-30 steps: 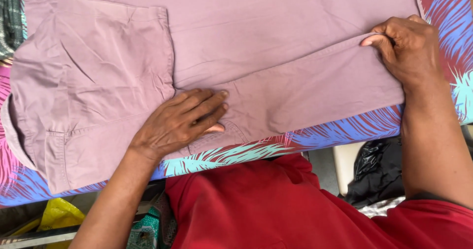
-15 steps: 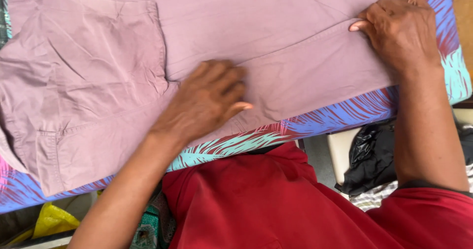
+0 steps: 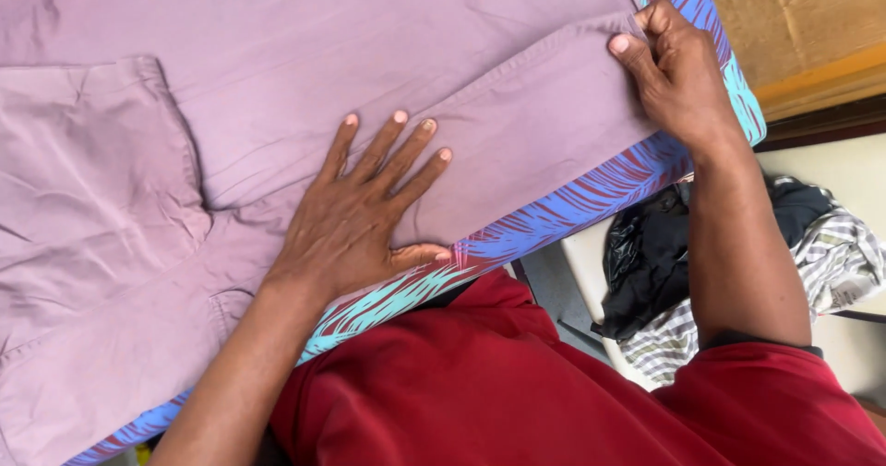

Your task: A person meticulously smooths and folds a purple long-sleeved shirt on a patterned surface, eventually placing it on a stack of other folded items.

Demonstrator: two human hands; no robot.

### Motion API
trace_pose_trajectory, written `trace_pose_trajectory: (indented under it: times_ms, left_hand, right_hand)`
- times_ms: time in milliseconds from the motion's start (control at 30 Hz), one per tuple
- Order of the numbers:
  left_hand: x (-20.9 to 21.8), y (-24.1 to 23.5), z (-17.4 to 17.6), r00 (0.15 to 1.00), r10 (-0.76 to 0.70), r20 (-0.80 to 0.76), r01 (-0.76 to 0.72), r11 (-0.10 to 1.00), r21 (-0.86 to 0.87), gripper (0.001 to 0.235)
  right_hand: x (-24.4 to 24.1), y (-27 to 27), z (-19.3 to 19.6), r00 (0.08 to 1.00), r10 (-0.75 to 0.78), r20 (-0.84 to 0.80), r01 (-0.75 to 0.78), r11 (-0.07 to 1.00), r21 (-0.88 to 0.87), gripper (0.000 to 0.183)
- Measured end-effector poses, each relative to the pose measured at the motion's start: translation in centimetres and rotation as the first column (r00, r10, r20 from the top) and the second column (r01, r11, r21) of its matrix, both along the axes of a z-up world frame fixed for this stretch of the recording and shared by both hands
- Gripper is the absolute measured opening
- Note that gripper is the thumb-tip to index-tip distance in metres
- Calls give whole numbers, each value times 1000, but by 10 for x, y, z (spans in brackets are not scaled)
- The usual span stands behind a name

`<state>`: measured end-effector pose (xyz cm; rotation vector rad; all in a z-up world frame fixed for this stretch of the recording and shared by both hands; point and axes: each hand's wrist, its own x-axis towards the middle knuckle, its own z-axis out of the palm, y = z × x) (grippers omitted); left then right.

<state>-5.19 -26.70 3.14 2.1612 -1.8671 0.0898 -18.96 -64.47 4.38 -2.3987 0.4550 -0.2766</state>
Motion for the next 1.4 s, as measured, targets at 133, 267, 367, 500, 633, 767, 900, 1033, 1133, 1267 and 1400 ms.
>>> trace_pose_trajectory:
  times_ms: [133,267,367,500,633,767,900,1033,1133,1267,1400]
  left_hand:
    - [0,1,0,1000,-4,-6,4,1000,16,95]
    - [4,3,-1,993,3,-114,0,1000,26,80]
    - [3,0,-3,995,21,-100,-16,998,58,74]
    - [-1,-3,-4,998,59,10,-59,996,69,82]
    - [-2,-2,-3,998,67,17,-68,995,68,83]
    - [-4,-3,-4,998,60,1,-60,996,68,82]
    - [-14,-15,6,998,60,-3,-60,996,-73,70]
    - [-24,-43,-9,999,41,19,-38,993,-107,66]
    - [-23,-51,-18,1000,20,-7,-20,1000,-10,82]
    - [-25,-50,-14,1000,18,0,-18,997,74,78]
    - [-22,-50,-11,1000,5,-20,-4,999,52,69]
  right_hand:
    - [-6,-12,-4,985,-56,-164,59,998,11,22]
    - [-8,-17,-5,976,-32,-217,55,993,101,20]
    - [-11,-3,13,976,-15,-219,47,989,141,15]
    - [-22,0,7,991,-12,-137,9,1000,-18,31]
    - [-28,0,-13,993,42,109,-32,995,-97,20]
    - [-25,2,-7,999,42,22,-26,868,-496,29]
    - [5,35,18,957,283,64,-130,617,-776,31]
    - [38,69,10,890,453,57,-291,659,-694,29]
    - [51,61,-6,902,430,25,-319,706,-632,26]
    - [51,50,-12,907,418,56,-364,843,-396,16]
    - [54,44,-19,913,390,118,-315,859,-405,14]
